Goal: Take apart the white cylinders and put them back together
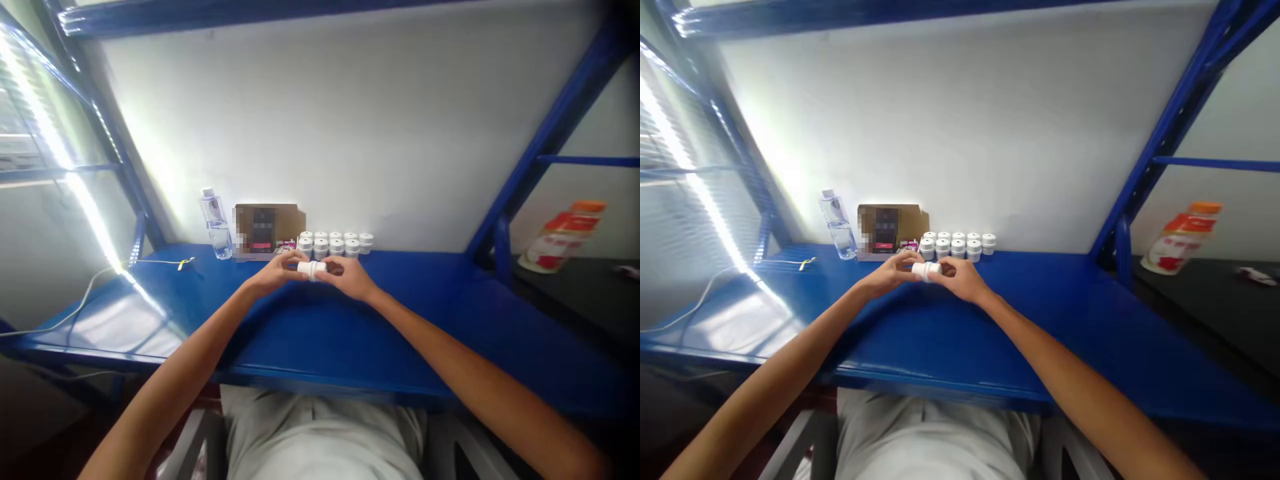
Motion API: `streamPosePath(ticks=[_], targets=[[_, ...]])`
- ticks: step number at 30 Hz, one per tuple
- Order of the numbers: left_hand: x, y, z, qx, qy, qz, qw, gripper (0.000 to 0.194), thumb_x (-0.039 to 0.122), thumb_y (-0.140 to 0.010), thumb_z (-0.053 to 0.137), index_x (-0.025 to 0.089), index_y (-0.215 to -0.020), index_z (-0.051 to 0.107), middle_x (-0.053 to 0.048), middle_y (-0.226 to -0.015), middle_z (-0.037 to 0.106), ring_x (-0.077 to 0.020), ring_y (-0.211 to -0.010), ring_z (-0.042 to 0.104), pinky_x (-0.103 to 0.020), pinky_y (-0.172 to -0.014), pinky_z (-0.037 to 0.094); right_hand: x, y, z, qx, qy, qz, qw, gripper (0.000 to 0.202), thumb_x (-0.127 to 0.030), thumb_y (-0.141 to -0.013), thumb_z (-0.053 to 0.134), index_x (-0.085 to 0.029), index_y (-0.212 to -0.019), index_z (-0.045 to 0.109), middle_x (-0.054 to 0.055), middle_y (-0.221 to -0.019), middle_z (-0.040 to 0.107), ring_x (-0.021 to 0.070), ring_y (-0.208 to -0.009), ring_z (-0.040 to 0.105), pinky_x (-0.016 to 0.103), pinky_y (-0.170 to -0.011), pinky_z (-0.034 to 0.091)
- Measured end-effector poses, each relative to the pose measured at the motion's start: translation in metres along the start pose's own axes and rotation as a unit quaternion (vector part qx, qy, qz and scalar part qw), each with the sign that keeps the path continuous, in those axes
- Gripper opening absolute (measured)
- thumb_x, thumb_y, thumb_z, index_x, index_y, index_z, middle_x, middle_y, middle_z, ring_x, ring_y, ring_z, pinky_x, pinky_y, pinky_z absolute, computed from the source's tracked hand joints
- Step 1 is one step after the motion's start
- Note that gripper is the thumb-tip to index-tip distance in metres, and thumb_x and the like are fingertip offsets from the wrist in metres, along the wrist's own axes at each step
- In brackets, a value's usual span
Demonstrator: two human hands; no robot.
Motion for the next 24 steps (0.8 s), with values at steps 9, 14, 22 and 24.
streamPosePath(ticks=[9, 14, 22, 24], targets=[[-0.002, 0.001, -0.003, 0.013, -0.03, -0.096, 0.995, 0.049, 0.056, -0.084, 0.072, 0.012, -0.105, 0.07, -0.01, -0.086, 0.071, -0.0165, -0.071, 0.067, -0.03, -0.07, 0.051, -0.02, 0.005, 0.002, 0.026, 0.081, -0.137, 0.987, 0.034, -0.034, -0.077, 0.079, -0.021, -0.107, 0.07, 0.007, -0.106, 0.075, 0.0254, -0.096, 0.071, 0.041, -0.089, 0.058], [0.003, 0.0, 0.002, 0.011, -0.046, 0.017, 0.999, 0.048, 0.029, -0.063, 0.092, 0.017, -0.104, 0.07, -0.007, -0.108, 0.069, -0.0196, -0.099, 0.065, -0.03, -0.086, 0.05, -0.008, 0.002, 0.007, 0.008, -0.03, 0.033, 0.999, 0.035, -0.052, -0.088, 0.065, -0.018, -0.096, 0.07, 0.006, -0.081, 0.076, 0.0242, -0.073, 0.073, 0.037, -0.068, 0.06], [0.002, 0.0, 0.004, 0.038, -0.024, -0.022, 0.999, 0.041, 0.046, -0.08, 0.079, 0.014, -0.105, 0.07, -0.008, -0.096, 0.069, -0.0181, -0.088, 0.065, -0.032, -0.081, 0.051, -0.02, 0.005, 0.009, 0.055, 0.052, -0.111, 0.991, 0.038, -0.039, -0.078, 0.078, -0.021, -0.109, 0.067, 0.008, -0.111, 0.074, 0.0271, -0.1, 0.071, 0.043, -0.092, 0.057], [0.003, 0.0, 0.004, 0.036, -0.031, 0.01, 0.999, 0.042, 0.04, -0.074, 0.085, 0.014, -0.103, 0.07, -0.008, -0.102, 0.069, -0.0189, -0.093, 0.065, -0.032, -0.084, 0.051, -0.017, 0.004, 0.011, 0.048, 0.003, -0.024, 0.999, 0.037, -0.048, -0.084, 0.072, -0.02, -0.108, 0.066, 0.008, -0.093, 0.076, 0.0256, -0.082, 0.074, 0.04, -0.077, 0.06]])
Point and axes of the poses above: each hand's wrist, its own y-axis away from the middle knuckle, its own z-axis out of the palm, x = y × z, the point moved 1 cm from there along -y, towards the middle knuckle
